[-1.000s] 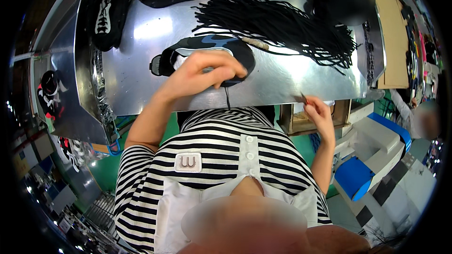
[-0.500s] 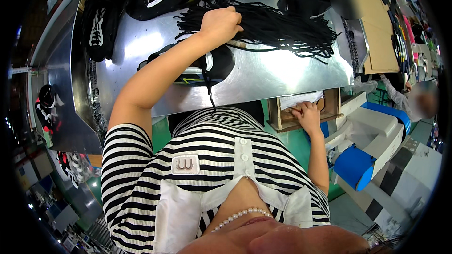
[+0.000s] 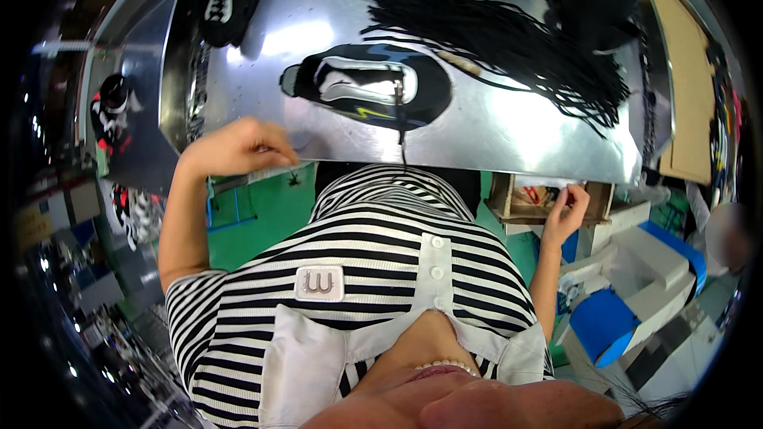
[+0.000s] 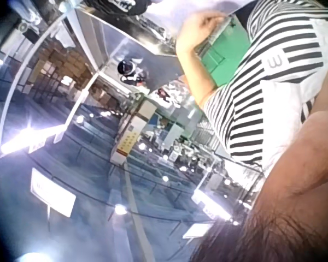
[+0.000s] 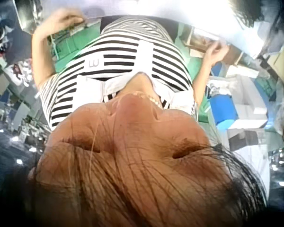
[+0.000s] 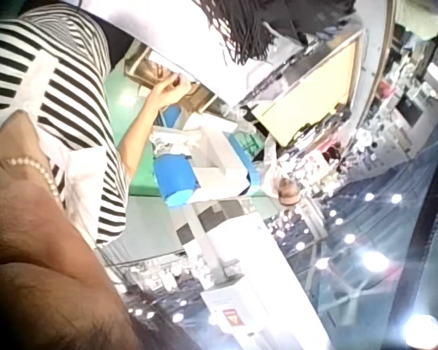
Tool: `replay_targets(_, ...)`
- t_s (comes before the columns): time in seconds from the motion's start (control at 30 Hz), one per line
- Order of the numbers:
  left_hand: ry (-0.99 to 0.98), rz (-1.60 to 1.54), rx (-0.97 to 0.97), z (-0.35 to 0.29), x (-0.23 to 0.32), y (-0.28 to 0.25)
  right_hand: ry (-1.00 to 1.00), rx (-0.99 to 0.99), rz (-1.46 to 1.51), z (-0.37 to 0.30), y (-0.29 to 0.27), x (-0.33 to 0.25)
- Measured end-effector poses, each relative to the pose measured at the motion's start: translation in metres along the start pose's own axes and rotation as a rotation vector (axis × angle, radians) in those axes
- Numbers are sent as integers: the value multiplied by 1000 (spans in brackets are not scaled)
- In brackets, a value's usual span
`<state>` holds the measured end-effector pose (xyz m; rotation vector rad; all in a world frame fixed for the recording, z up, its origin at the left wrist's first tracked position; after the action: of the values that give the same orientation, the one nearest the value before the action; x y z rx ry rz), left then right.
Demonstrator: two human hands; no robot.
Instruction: The person laces an athletic shoe by hand, pulling the laces through the eyelets and checking for even tension.
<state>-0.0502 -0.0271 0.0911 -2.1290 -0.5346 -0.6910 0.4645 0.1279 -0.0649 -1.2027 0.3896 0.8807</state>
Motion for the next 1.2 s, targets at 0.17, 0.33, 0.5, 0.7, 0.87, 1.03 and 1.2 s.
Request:
replay_targets(0.17,-532,673,356,-71,-38,34,-406,-263,61,78,83,-125)
replay_targets(0.33,-13,574,735,3,55,9,-687,-363,-82,136,175,-187)
replay_targets(0.5,-68,478,522,-2,9,27,-689,-442,-247,145,197,-185)
replay_targets(0.7,-741,-271,-36,-111,-120,94,-652,-428,-48,151,177,-201)
replay_targets(0.87,-673,-883,609,-192,-166,142,-157,-580,557,155,146,-196)
replay_targets(1.03,-1008,65,45,-179,-194,144,143,-587,1087,148,148,-162)
replay_targets(1.2,-138,-215,709,-60,-44,63,233,-796,673,113,178,-210)
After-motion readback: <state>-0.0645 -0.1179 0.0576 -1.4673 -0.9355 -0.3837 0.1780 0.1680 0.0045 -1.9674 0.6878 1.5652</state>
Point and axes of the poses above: each hand's wrist, its own z-axis towards the middle knuckle, its own y-axis out of the palm, x = y × z, the point moved 5 cm from there along z, towards the middle knuckle, and after that the axes turned 4 degrees about -x, right-handed, at the moved point
